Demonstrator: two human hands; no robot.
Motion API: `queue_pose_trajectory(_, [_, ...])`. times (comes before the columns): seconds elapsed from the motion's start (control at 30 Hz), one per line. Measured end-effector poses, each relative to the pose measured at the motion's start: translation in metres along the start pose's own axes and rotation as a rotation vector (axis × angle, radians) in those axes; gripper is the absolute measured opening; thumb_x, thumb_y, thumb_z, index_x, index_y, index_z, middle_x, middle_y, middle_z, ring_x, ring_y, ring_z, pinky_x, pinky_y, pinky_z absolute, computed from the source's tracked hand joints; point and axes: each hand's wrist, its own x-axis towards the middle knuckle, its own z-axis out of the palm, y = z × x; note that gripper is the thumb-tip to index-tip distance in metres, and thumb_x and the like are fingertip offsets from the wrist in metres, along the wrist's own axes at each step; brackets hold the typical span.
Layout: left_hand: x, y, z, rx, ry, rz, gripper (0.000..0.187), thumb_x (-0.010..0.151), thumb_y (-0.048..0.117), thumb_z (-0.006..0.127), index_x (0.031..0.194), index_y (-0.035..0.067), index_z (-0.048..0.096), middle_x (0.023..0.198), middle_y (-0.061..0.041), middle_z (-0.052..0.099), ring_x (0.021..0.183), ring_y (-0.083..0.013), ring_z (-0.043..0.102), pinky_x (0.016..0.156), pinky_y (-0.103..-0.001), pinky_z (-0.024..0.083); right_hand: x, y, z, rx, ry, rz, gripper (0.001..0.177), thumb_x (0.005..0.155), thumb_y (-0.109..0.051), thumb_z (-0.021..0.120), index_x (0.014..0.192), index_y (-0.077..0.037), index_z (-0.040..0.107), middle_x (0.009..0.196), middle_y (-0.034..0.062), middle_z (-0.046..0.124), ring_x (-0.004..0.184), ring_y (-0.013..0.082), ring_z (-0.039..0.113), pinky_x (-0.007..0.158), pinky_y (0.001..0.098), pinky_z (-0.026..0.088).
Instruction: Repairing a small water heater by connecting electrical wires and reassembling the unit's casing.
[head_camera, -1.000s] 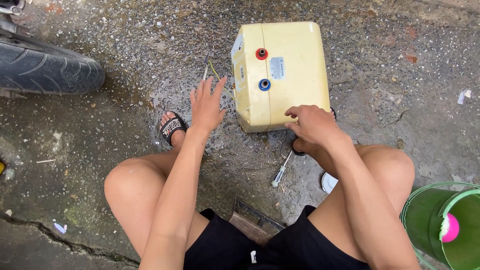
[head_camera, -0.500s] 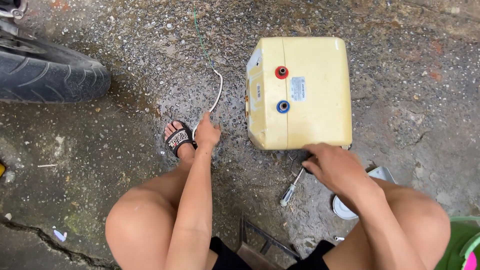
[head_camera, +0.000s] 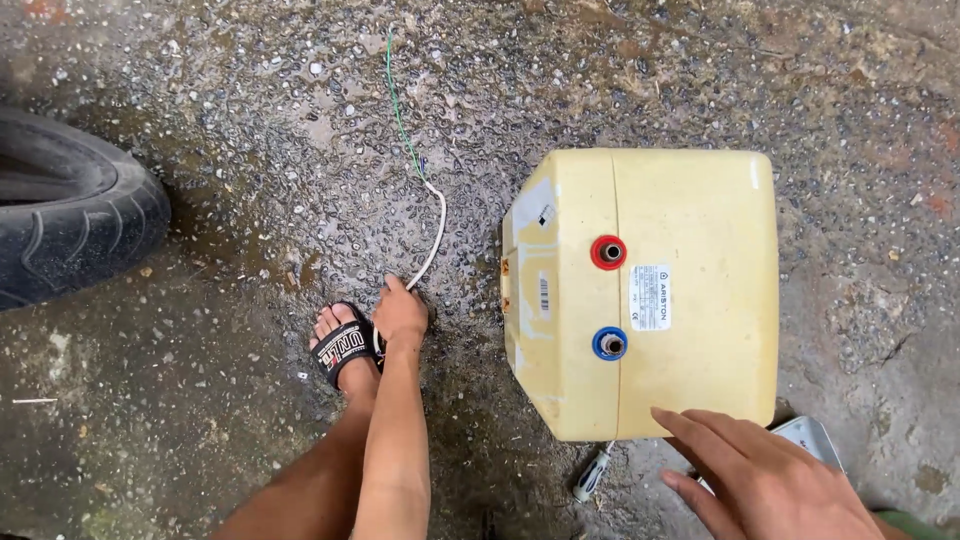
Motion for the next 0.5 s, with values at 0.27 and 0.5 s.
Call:
queue_pose_trajectory(0.27, [0.020, -0.021, 0.021, 0.405, 0.147, 0.304, 0.022, 0.096, 0.020, 0.053, 0.113, 0.011, 0.064, 0.113, -0.013, 0.068, 0.106, -0.0319, 0.064, 0.093, -0.047, 0.046, -0.002, 0.006, 0.033, -0.028, 0.015, -0.014, 0.062, 0.081, -0.058, 0.075, 0.138, -0.038, 0.057, 0.125, -0.0048, 0.070, 0.106, 0.0191, 0.078, 0.088, 0.0402, 0.068])
queue_pose_trajectory(0.5, [0.019, -0.019, 0.019, 0.454, 0.134, 0.312, 0.022, 0.103, 0.021, 0.045, 0.109, 0.013, 0.064, 0.110, -0.011, 0.072, 0.107, -0.0292, 0.065, 0.094, -0.046, 0.044, -0.001, -0.005, 0.028, 0.006, 0.011, 0.058, 0.059, 0.083, -0.060, 0.072, 0.136, -0.039, 0.058, 0.126, -0.0077, 0.071, 0.105, 0.0183, 0.078, 0.089, 0.0397, 0.068])
